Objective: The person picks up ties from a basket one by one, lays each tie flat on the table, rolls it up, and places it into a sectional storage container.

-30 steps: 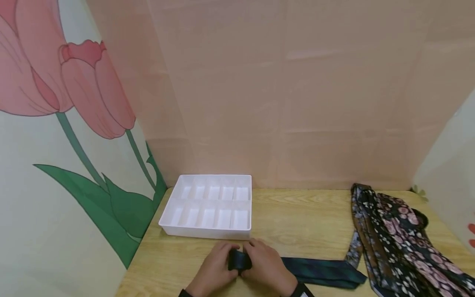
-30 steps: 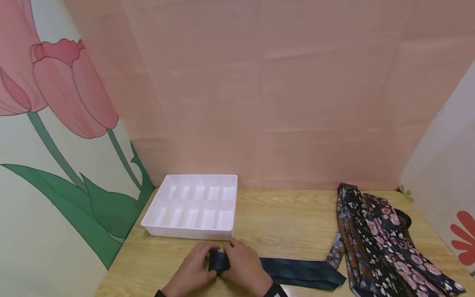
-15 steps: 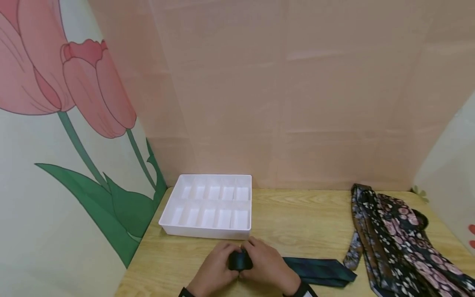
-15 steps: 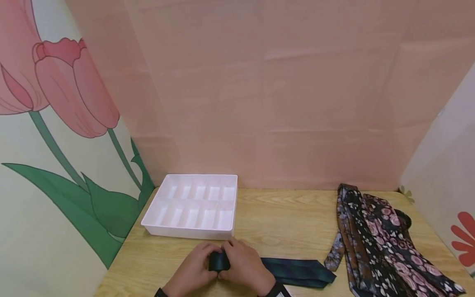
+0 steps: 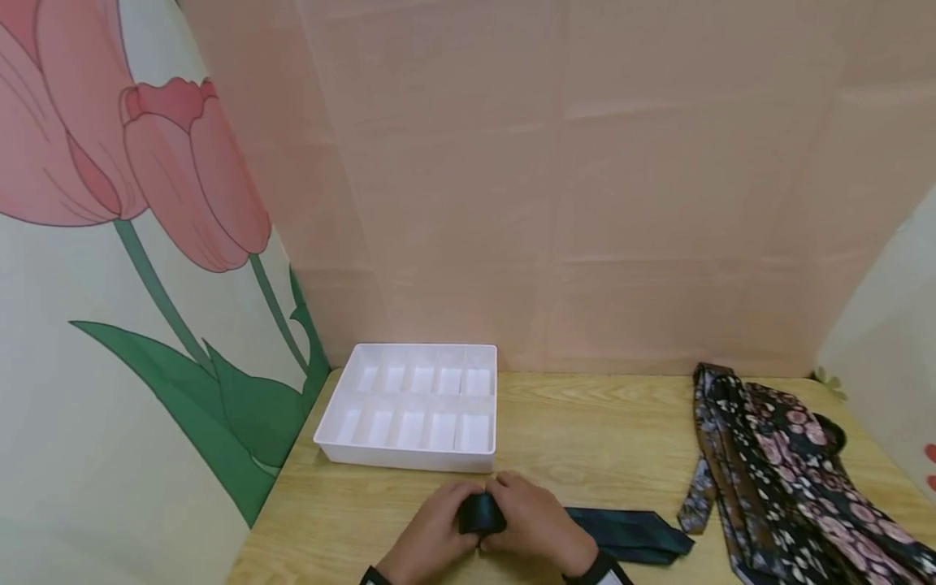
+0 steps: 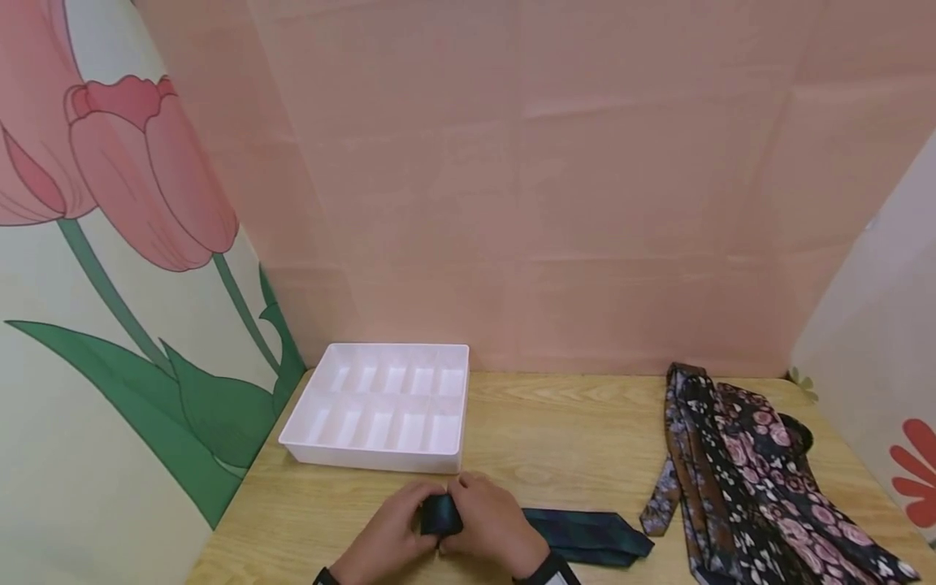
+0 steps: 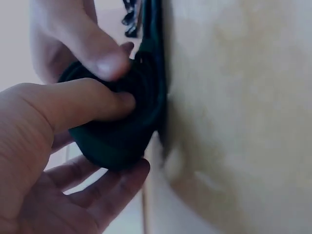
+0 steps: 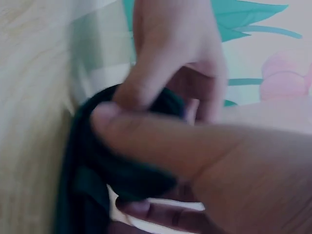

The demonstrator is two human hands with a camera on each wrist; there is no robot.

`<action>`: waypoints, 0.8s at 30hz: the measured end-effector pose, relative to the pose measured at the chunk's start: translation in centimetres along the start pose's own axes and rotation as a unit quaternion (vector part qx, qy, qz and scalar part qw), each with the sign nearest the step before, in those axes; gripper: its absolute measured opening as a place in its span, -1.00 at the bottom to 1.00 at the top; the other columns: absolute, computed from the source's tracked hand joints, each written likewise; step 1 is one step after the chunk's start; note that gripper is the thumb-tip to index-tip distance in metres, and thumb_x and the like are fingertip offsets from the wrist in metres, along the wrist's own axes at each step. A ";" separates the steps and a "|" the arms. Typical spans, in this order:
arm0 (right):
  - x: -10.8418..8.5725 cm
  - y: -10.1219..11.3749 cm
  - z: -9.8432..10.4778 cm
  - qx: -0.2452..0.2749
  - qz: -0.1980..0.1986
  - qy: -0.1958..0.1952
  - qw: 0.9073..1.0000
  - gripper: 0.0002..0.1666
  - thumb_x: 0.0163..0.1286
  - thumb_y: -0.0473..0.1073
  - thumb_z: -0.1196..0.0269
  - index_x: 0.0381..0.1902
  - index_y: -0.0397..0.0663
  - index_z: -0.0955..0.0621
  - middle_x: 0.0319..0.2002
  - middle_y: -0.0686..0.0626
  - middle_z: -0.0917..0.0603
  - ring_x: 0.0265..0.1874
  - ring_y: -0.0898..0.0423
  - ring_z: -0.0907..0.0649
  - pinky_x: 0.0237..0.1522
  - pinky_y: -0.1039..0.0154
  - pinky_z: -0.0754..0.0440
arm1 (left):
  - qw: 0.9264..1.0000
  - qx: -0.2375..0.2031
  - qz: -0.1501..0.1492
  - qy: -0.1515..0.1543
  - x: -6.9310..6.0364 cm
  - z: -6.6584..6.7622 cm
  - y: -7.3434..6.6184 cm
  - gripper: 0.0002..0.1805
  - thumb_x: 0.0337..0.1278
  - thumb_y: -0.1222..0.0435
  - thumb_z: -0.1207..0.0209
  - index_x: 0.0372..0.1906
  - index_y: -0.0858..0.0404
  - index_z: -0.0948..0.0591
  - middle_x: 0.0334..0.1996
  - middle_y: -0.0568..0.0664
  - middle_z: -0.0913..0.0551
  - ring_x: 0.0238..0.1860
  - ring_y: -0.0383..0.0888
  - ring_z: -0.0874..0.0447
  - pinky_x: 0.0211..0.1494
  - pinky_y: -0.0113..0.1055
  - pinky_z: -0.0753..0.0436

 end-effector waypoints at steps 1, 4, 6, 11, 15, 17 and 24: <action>0.0 0.0 0.2 0.009 -0.001 0.007 1.000 -0.31 0.02 0.20 -0.68 0.03 0.08 -0.67 -0.08 0.10 -0.66 -0.17 0.19 -0.65 -0.17 0.16 -0.67 | 1.000 0.010 -0.001 -0.001 0.0 0.2 -0.1 -0.46 0.11 0.27 -0.54 0.21 -0.03 -0.65 0.18 -0.20 -0.63 0.25 -0.19 -0.62 0.31 -0.16 -0.68; -0.1 -0.1 0.7 0.031 -0.010 0.024 0.999 -0.37 0.08 0.21 -0.64 0.01 0.09 -0.67 -0.09 0.14 -0.65 -0.21 0.25 -0.63 -0.15 0.19 -0.66 | 0.999 0.033 -0.001 -0.002 0.1 0.6 -0.4 -0.44 0.02 0.32 -0.56 0.17 -0.01 -0.67 0.15 -0.19 -0.60 0.24 -0.17 -0.61 0.30 -0.13 -0.68; -0.2 -0.2 0.8 0.032 -0.011 0.027 0.999 -0.41 0.06 0.17 -0.66 -0.06 0.10 -0.67 -0.16 0.16 -0.63 -0.27 0.27 -0.60 -0.20 0.22 -0.63 | 0.999 0.030 0.013 0.003 0.0 0.5 -0.2 -0.38 -0.02 0.35 -0.54 0.21 0.02 -0.63 0.19 -0.16 -0.59 0.26 -0.15 -0.59 0.33 -0.10 -0.66; -0.4 -1.0 0.5 0.031 -0.019 0.024 0.999 -0.41 -0.09 0.08 -0.72 -0.21 0.17 -0.60 -0.27 0.19 -0.57 -0.36 0.26 -0.54 -0.31 0.26 -0.53 | 0.999 -0.024 0.035 0.023 0.1 -0.3 0.3 -0.32 0.01 0.41 -0.47 0.28 0.02 -0.52 0.26 -0.12 -0.58 0.31 -0.16 -0.56 0.39 -0.09 -0.60; -0.4 -1.5 0.2 0.038 -0.026 0.029 0.999 -0.38 -0.11 0.07 -0.73 -0.17 0.17 -0.60 -0.24 0.18 -0.57 -0.33 0.23 -0.56 -0.28 0.23 -0.56 | 1.000 -0.015 0.010 0.022 0.2 -0.4 0.1 -0.39 0.04 0.40 -0.50 0.20 -0.01 -0.57 0.16 -0.22 -0.62 0.21 -0.28 -0.59 0.31 -0.23 -0.64; -0.3 -1.5 0.0 0.034 -0.021 0.036 0.999 -0.34 -0.08 0.12 -0.73 -0.09 0.15 -0.63 -0.19 0.17 -0.60 -0.29 0.22 -0.59 -0.23 0.21 -0.60 | 1.000 -0.001 0.000 0.016 0.3 -0.1 -0.2 -0.41 0.00 0.40 -0.53 0.17 0.00 -0.61 0.13 -0.23 -0.63 0.18 -0.30 -0.60 0.27 -0.25 -0.66; 0.1 -0.7 0.1 0.048 -0.003 0.038 0.998 -0.40 0.10 0.20 -0.63 0.03 0.22 -0.65 -0.10 0.21 -0.60 -0.22 0.29 -0.59 -0.15 0.23 -0.65 | 0.996 0.092 -0.003 -0.003 0.1 1.2 -1.3 -0.45 -0.14 0.25 -0.61 0.07 0.05 -0.70 0.06 -0.20 -0.63 0.10 -0.25 -0.62 0.18 -0.25 -0.69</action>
Point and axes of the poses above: each hand's wrist, its own x-axis towards the middle knuckle, its own z-axis out of the back of the hand, y = z × x, the point moved 8 cm from there along x, towards the middle knuckle
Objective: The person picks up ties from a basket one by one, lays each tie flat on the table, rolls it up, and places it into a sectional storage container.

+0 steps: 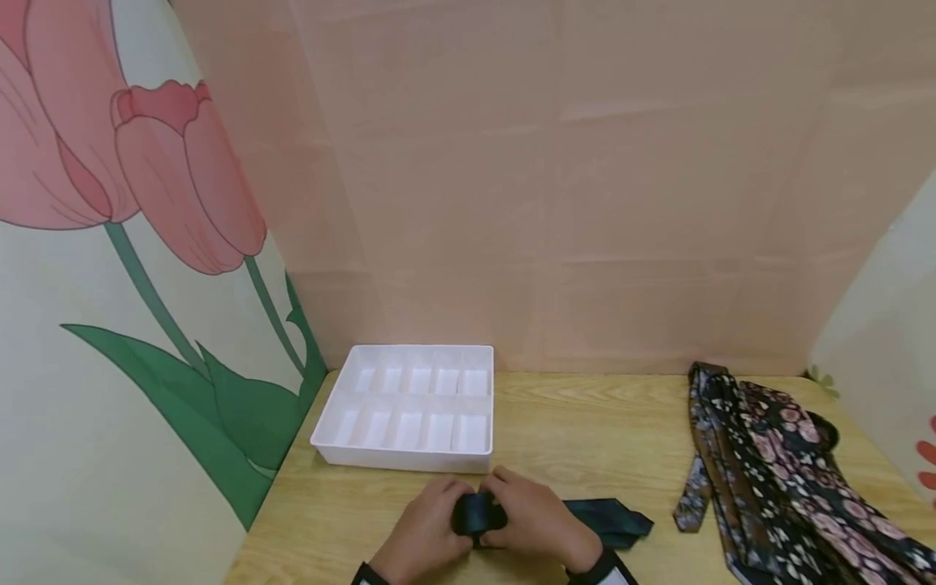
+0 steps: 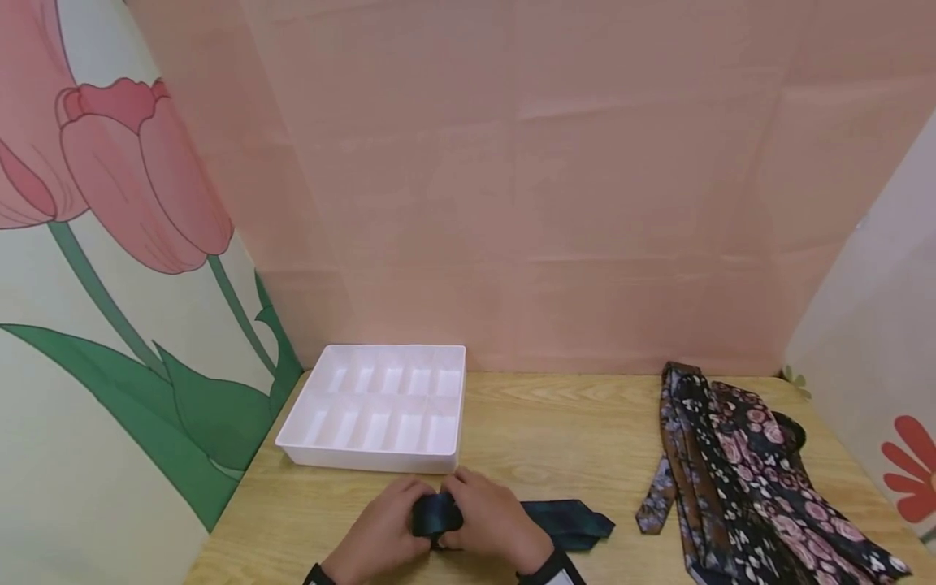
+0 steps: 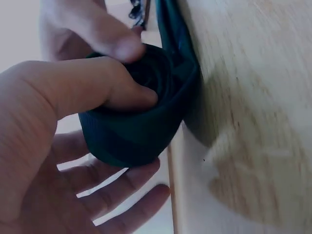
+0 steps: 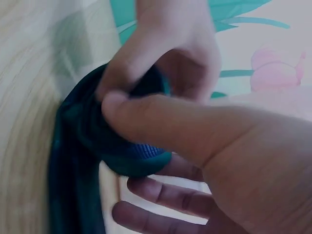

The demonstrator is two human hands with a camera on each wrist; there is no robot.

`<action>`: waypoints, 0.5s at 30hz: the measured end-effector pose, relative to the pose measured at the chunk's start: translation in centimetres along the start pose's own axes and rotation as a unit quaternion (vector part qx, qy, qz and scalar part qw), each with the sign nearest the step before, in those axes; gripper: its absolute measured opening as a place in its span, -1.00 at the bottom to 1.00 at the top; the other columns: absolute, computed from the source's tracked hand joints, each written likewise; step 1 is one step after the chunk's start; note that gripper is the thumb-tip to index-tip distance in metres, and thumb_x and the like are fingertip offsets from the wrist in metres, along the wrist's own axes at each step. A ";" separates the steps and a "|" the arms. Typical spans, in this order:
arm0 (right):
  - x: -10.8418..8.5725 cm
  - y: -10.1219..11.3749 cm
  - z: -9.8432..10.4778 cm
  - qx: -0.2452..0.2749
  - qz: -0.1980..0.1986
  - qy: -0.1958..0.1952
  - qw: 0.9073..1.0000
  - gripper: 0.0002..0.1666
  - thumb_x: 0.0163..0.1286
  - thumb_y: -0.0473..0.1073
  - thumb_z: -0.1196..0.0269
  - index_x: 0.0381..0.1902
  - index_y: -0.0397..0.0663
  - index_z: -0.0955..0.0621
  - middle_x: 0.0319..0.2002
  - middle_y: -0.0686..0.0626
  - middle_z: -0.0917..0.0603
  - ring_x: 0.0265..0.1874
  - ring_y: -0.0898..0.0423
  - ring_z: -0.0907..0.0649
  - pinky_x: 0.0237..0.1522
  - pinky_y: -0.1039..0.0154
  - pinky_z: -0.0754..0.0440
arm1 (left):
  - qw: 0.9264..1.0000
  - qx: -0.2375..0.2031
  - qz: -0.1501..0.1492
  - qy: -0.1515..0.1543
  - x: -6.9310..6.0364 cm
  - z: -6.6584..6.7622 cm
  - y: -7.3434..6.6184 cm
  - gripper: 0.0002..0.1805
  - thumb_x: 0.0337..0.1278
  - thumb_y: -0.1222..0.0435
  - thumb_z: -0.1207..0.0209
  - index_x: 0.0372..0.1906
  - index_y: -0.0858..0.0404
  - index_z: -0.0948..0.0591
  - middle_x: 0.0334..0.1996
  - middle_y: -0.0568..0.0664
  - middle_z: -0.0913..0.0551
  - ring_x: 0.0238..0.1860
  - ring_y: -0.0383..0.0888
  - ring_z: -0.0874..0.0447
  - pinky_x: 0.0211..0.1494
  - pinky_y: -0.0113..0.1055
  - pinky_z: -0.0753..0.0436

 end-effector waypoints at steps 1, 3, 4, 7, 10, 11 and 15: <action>0.0 -0.1 0.0 -0.005 0.001 -0.007 1.000 -0.42 0.08 0.18 -0.64 -0.01 0.22 -0.65 -0.12 0.21 -0.61 -0.24 0.29 -0.59 -0.17 0.23 -0.64 | 1.000 0.001 0.004 -0.001 0.0 0.0 0.0 -0.43 -0.14 0.24 -0.60 0.09 0.06 -0.69 0.08 -0.18 -0.63 0.11 -0.23 -0.61 0.18 -0.24 -0.69; -0.1 -0.4 -0.1 -0.016 0.000 -0.017 1.000 -0.41 0.01 0.13 -0.68 -0.04 0.21 -0.66 -0.16 0.21 -0.62 -0.26 0.29 -0.59 -0.19 0.22 -0.64 | 1.000 -0.016 0.014 0.002 -0.1 -0.3 0.1 -0.38 -0.10 0.24 -0.57 0.17 0.06 -0.64 0.15 -0.16 -0.61 0.17 -0.20 -0.60 0.22 -0.20 -0.68; -0.1 -0.5 -0.1 -0.019 0.001 -0.023 1.000 -0.39 -0.02 0.10 -0.69 -0.04 0.19 -0.66 -0.16 0.19 -0.63 -0.27 0.28 -0.59 -0.21 0.21 -0.63 | 0.999 -0.034 0.018 0.007 -0.1 -0.6 0.2 -0.35 -0.06 0.25 -0.55 0.23 0.05 -0.61 0.19 -0.15 -0.60 0.21 -0.18 -0.60 0.26 -0.17 -0.68; -0.2 -1.1 -0.3 -0.025 -0.001 -0.027 0.999 -0.34 -0.07 0.06 -0.72 -0.02 0.15 -0.65 -0.17 0.15 -0.64 -0.27 0.23 -0.61 -0.23 0.18 -0.64 | 0.995 -0.091 0.028 0.022 0.0 -1.5 0.5 -0.34 0.12 0.27 -0.49 0.34 0.01 -0.52 0.29 -0.16 -0.57 0.32 -0.16 -0.57 0.36 -0.12 -0.64; -0.1 -1.1 -0.3 -0.033 -0.002 -0.024 0.999 -0.32 -0.05 0.06 -0.71 0.02 0.13 -0.65 -0.14 0.12 -0.65 -0.25 0.20 -0.63 -0.22 0.16 -0.66 | 0.993 -0.111 0.021 0.031 0.2 -1.9 0.5 -0.37 0.21 0.27 -0.48 0.35 -0.03 -0.52 0.29 -0.19 -0.59 0.32 -0.18 -0.59 0.35 -0.14 -0.64; -0.1 -0.9 -0.2 -0.038 -0.001 -0.022 0.999 -0.32 -0.03 0.08 -0.71 0.02 0.13 -0.65 -0.13 0.12 -0.65 -0.23 0.20 -0.64 -0.21 0.15 -0.67 | 0.994 -0.108 0.015 0.030 0.3 -1.9 0.4 -0.39 0.22 0.25 -0.48 0.33 -0.04 -0.54 0.27 -0.20 -0.60 0.30 -0.19 -0.60 0.34 -0.16 -0.65; -0.1 0.0 0.1 -0.041 0.012 -0.022 0.999 -0.31 0.03 0.20 -0.67 0.05 0.13 -0.65 -0.10 0.16 -0.63 -0.17 0.23 -0.64 -0.13 0.17 -0.70 | 0.997 -0.072 -0.008 0.022 0.3 -1.2 -0.1 -0.41 0.13 0.20 -0.54 0.28 -0.02 -0.62 0.21 -0.17 -0.64 0.23 -0.19 -0.64 0.24 -0.21 -0.70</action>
Point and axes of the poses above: each hand's wrist, its own x-axis towards the middle knuckle, its own z-axis out of the back of the hand, y = z × x, the point moved 8 cm from there along x, towards the middle knuckle
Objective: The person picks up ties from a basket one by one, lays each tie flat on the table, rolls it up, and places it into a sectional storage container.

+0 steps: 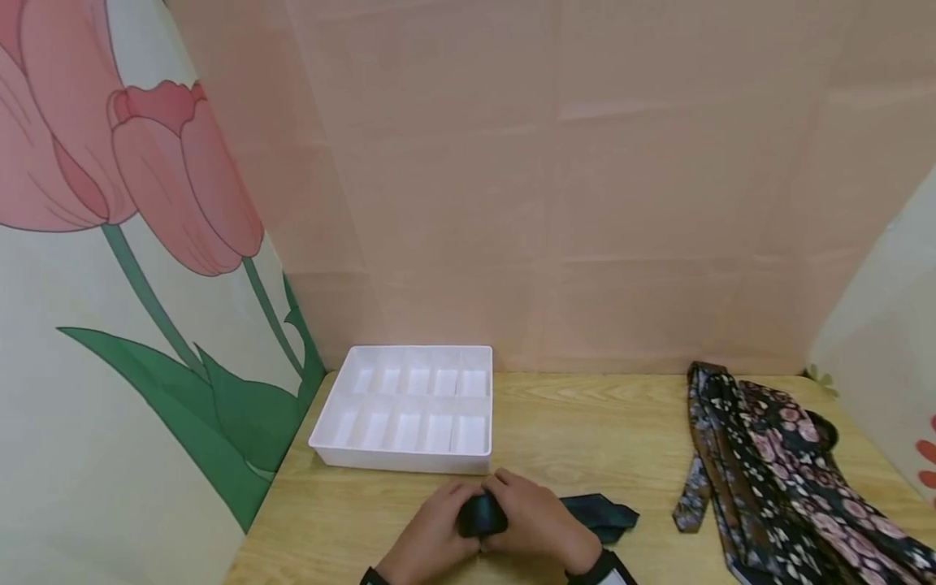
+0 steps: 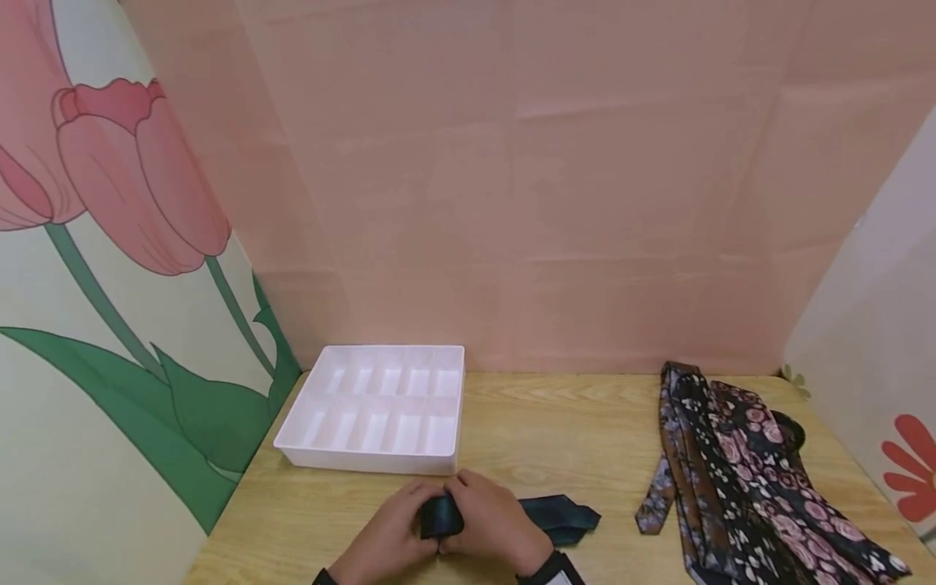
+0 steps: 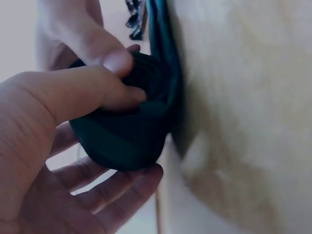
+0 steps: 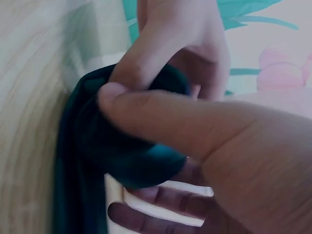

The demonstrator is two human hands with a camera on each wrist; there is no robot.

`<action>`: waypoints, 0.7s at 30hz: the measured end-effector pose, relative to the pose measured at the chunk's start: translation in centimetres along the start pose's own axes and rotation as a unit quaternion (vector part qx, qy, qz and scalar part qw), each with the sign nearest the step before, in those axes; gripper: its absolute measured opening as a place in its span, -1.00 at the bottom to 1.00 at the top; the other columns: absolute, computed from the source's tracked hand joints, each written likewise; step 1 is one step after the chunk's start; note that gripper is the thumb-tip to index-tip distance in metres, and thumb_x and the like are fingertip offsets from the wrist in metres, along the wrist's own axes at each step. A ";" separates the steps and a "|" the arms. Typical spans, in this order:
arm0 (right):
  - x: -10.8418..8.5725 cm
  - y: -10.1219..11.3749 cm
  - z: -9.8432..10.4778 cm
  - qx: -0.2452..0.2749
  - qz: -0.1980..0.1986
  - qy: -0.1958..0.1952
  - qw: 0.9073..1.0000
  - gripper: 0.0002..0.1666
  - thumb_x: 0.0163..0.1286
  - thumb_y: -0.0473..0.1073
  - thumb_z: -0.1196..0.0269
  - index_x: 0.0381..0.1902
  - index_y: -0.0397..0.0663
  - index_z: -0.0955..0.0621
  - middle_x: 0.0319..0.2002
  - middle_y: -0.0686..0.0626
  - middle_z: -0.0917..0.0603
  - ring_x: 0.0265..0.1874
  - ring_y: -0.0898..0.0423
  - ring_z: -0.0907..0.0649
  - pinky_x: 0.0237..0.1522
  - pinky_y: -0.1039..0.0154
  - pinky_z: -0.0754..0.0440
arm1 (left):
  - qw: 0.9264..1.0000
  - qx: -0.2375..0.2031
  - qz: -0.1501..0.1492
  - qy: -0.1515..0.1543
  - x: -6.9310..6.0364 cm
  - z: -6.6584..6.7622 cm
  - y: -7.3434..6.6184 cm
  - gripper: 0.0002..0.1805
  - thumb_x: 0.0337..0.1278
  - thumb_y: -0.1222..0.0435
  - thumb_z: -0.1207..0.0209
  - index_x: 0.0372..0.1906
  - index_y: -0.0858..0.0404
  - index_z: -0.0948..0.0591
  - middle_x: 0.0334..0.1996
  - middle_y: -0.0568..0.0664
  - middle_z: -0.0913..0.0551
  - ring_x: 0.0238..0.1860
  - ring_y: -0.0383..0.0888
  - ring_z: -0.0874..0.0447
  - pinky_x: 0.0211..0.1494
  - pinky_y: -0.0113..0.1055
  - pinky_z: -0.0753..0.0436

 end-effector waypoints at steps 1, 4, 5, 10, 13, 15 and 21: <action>0.0 0.2 0.1 0.002 0.001 -0.001 1.000 -0.31 0.04 0.22 -0.66 0.06 0.13 -0.64 -0.10 0.17 -0.62 -0.16 0.25 -0.64 -0.12 0.18 -0.70 | 1.000 0.015 -0.005 -0.005 0.0 0.2 -0.2 -0.41 0.08 0.20 -0.56 0.25 -0.01 -0.65 0.18 -0.17 -0.65 0.20 -0.19 -0.65 0.21 -0.22 -0.71; 0.1 0.5 0.2 0.003 0.000 -0.009 1.000 -0.34 0.05 0.16 -0.67 0.02 0.10 -0.64 -0.11 0.16 -0.62 -0.18 0.25 -0.63 -0.12 0.19 -0.69 | 0.999 0.045 0.003 -0.023 -0.1 0.6 -0.4 -0.38 -0.06 0.23 -0.59 0.19 0.03 -0.64 0.09 -0.15 -0.65 0.09 -0.23 -0.64 0.11 -0.27 -0.69; 0.1 0.4 0.2 0.001 -0.004 -0.011 1.000 -0.34 0.03 0.13 -0.68 0.00 0.08 -0.63 -0.10 0.15 -0.63 -0.19 0.25 -0.63 -0.13 0.19 -0.69 | 0.999 0.044 0.009 -0.027 -0.1 0.7 -0.4 -0.35 -0.10 0.24 -0.59 0.19 0.04 -0.61 0.08 -0.13 -0.64 0.07 -0.24 -0.63 0.09 -0.28 -0.68; 0.0 -0.5 -0.3 0.007 -0.021 -0.011 1.000 -0.34 -0.02 0.03 -0.72 -0.06 0.01 -0.60 -0.10 0.09 -0.67 -0.19 0.22 -0.62 -0.11 0.17 -0.68 | 0.999 -0.031 0.042 -0.014 -0.1 -0.4 0.2 -0.30 0.02 0.32 -0.51 0.28 0.04 -0.47 0.19 -0.10 -0.59 0.15 -0.22 -0.59 0.18 -0.26 -0.62; -0.1 -0.6 -0.4 0.016 -0.014 -0.009 1.000 -0.32 -0.05 0.04 -0.72 -0.06 0.03 -0.59 -0.12 0.10 -0.65 -0.19 0.21 -0.61 -0.11 0.18 -0.67 | 0.998 -0.045 0.039 0.000 0.0 -0.9 0.4 -0.33 0.12 0.36 -0.49 0.29 -0.01 -0.47 0.26 -0.15 -0.58 0.25 -0.20 -0.59 0.29 -0.20 -0.63; -0.2 -0.5 -0.4 0.015 -0.007 -0.008 1.000 -0.29 -0.04 0.08 -0.72 -0.02 0.06 -0.58 -0.11 0.13 -0.62 -0.18 0.23 -0.61 -0.11 0.19 -0.67 | 0.999 -0.033 0.031 0.002 0.1 -0.8 0.4 -0.35 0.11 0.39 -0.50 0.25 -0.05 -0.50 0.28 -0.16 -0.58 0.29 -0.18 -0.58 0.31 -0.16 -0.64; -0.2 0.5 0.0 0.007 0.011 -0.013 1.000 -0.15 0.02 0.20 -0.68 0.19 0.09 -0.56 -0.02 0.14 -0.62 -0.06 0.20 -0.66 -0.03 0.17 -0.72 | 0.998 0.063 -0.008 -0.019 0.3 0.0 -0.7 -0.38 -0.07 0.32 -0.58 0.15 -0.07 -0.62 0.20 -0.20 -0.62 0.25 -0.20 -0.58 0.28 -0.17 -0.66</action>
Point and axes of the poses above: each hand's wrist, its own x-axis towards the middle knuckle, its own z-axis out of the back of the hand, y = z × x, the point moved 8 cm from there along x, towards the middle knuckle
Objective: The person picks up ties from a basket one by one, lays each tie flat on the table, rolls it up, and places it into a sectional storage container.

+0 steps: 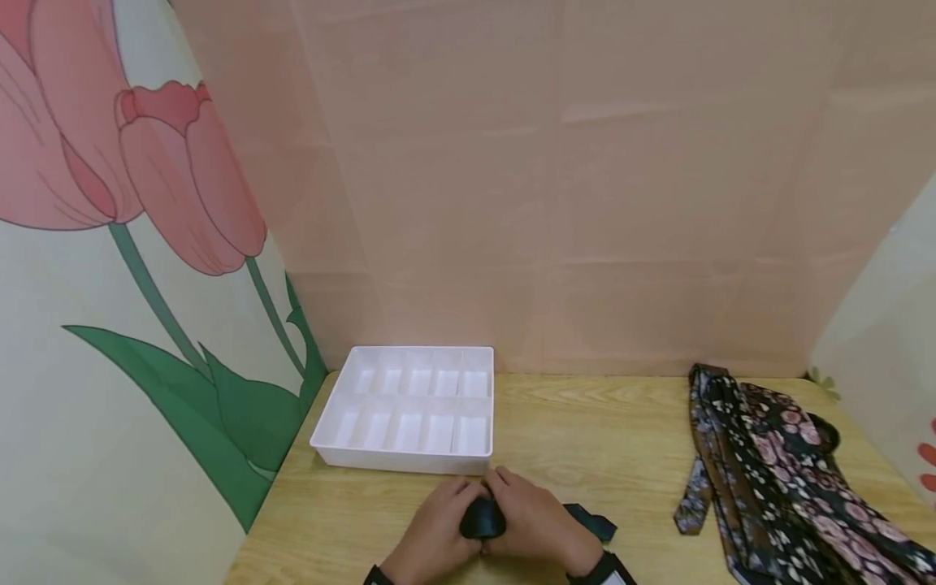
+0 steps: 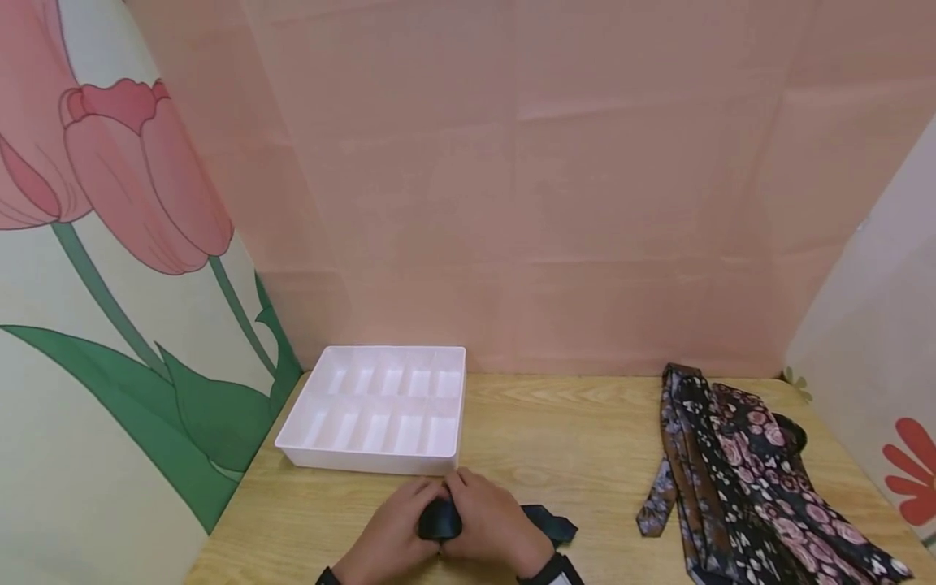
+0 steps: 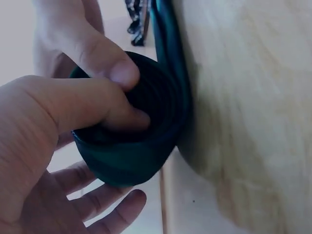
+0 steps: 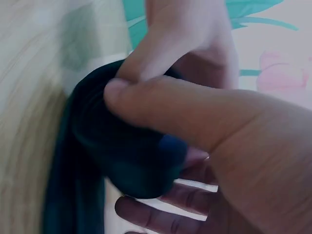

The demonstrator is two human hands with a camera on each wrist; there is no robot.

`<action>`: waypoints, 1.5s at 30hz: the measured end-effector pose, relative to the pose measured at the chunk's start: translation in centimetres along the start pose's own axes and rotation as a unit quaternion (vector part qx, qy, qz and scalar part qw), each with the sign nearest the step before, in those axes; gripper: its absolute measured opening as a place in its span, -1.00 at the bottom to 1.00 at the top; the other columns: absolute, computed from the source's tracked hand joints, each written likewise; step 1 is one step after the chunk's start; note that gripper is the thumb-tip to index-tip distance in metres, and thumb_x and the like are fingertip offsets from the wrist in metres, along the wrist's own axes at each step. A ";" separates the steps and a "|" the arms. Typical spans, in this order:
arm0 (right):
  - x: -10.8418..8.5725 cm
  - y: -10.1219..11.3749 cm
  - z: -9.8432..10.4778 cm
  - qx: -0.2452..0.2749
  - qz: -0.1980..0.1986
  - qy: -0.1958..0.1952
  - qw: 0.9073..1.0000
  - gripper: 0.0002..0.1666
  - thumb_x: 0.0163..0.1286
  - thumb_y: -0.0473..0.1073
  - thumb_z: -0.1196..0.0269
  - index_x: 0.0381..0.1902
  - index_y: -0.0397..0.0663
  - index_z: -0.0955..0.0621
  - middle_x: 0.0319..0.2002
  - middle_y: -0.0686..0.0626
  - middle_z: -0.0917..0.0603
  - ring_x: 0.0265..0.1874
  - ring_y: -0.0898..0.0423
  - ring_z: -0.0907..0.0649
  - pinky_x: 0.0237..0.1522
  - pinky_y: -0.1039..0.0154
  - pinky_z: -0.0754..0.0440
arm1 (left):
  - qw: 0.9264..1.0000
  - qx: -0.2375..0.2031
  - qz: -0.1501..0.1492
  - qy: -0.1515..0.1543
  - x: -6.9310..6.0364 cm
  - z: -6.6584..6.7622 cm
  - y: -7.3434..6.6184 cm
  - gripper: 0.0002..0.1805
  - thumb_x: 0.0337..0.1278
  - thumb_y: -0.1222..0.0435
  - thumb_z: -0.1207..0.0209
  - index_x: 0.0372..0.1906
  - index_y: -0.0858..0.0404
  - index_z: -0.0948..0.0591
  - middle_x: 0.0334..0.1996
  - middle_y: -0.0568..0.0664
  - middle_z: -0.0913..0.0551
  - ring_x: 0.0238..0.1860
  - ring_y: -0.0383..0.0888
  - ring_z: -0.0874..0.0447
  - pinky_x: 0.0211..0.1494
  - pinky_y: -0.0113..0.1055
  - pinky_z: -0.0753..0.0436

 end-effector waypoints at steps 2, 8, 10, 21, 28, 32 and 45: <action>0.0 0.2 0.1 0.002 -0.003 0.000 1.000 -0.15 0.04 0.12 -0.69 0.22 0.03 -0.56 0.02 0.09 -0.65 -0.04 0.16 -0.67 0.00 0.13 -0.72 | 1.000 0.016 -0.006 -0.012 -0.1 0.2 -0.3 -0.34 -0.12 0.32 -0.58 0.18 0.00 -0.59 0.16 -0.17 -0.63 0.20 -0.21 -0.58 0.26 -0.20 -0.65; -0.1 -0.8 -0.3 0.034 -0.036 0.019 0.999 -0.27 0.01 -0.08 -0.71 0.06 -0.01 -0.54 -0.06 0.03 -0.66 -0.15 0.15 -0.64 -0.07 0.15 -0.66 | 0.999 -0.049 0.018 0.004 -0.4 -0.5 0.2 -0.22 -0.07 0.38 -0.50 0.31 0.09 -0.42 0.22 -0.08 -0.59 0.18 -0.24 -0.59 0.22 -0.26 -0.65; -0.2 -1.1 -0.4 0.036 -0.035 0.023 0.998 -0.26 -0.03 -0.10 -0.71 0.04 0.01 -0.53 -0.09 0.06 -0.63 -0.18 0.16 -0.62 -0.09 0.17 -0.65 | 0.998 -0.066 0.021 0.012 -0.5 -0.7 0.5 -0.24 -0.02 0.40 -0.50 0.31 0.04 -0.44 0.26 -0.12 -0.60 0.22 -0.25 -0.60 0.25 -0.24 -0.66; -0.5 -0.8 -0.4 0.047 0.005 0.038 0.998 -0.05 -0.07 0.04 -0.73 0.24 0.14 -0.48 0.07 0.12 -0.57 -0.02 0.18 -0.65 0.03 0.17 -0.70 | 0.999 0.019 -0.033 0.002 0.1 -0.4 -0.9 -0.32 -0.12 0.31 -0.56 0.22 -0.06 -0.62 0.18 -0.16 -0.61 0.17 -0.24 -0.59 0.18 -0.27 -0.68; -0.7 -1.4 0.5 0.026 -0.014 0.013 0.999 -0.30 -0.07 -0.05 -0.72 -0.02 0.04 -0.58 -0.15 0.10 -0.65 -0.21 0.20 -0.61 -0.15 0.20 -0.63 | 1.000 -0.020 0.003 -0.006 0.2 -0.9 -0.3 -0.18 -0.11 0.29 -0.57 0.34 0.09 -0.46 0.18 -0.08 -0.64 0.12 -0.25 -0.61 0.15 -0.26 -0.66; -0.7 -2.0 0.2 0.024 -0.031 0.035 0.999 -0.27 -0.11 -0.09 -0.72 0.00 0.05 -0.56 -0.10 0.09 -0.64 -0.17 0.16 -0.59 -0.12 0.17 -0.63 | 0.999 -0.045 0.014 0.003 0.0 -1.3 0.1 -0.23 -0.05 0.33 -0.55 0.30 0.02 -0.46 0.17 -0.12 -0.63 0.10 -0.27 -0.61 0.12 -0.28 -0.67; -1.3 -1.9 1.7 -0.014 -0.016 0.031 0.999 -0.47 0.01 -0.24 -0.65 -0.06 0.08 -0.67 -0.10 0.08 -0.66 -0.10 0.06 -0.61 -0.02 0.08 -0.67 | 0.998 0.045 0.002 0.037 0.1 -0.5 -1.2 -0.38 -0.09 0.16 -0.60 0.19 -0.12 -0.68 0.04 -0.22 -0.60 0.07 -0.28 -0.52 0.09 -0.29 -0.64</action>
Point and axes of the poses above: each hand's wrist, its own x-axis towards the middle knuckle, its own z-axis out of the back of the hand, y = z × x, the point moved 8 cm from there along x, towards the middle knuckle
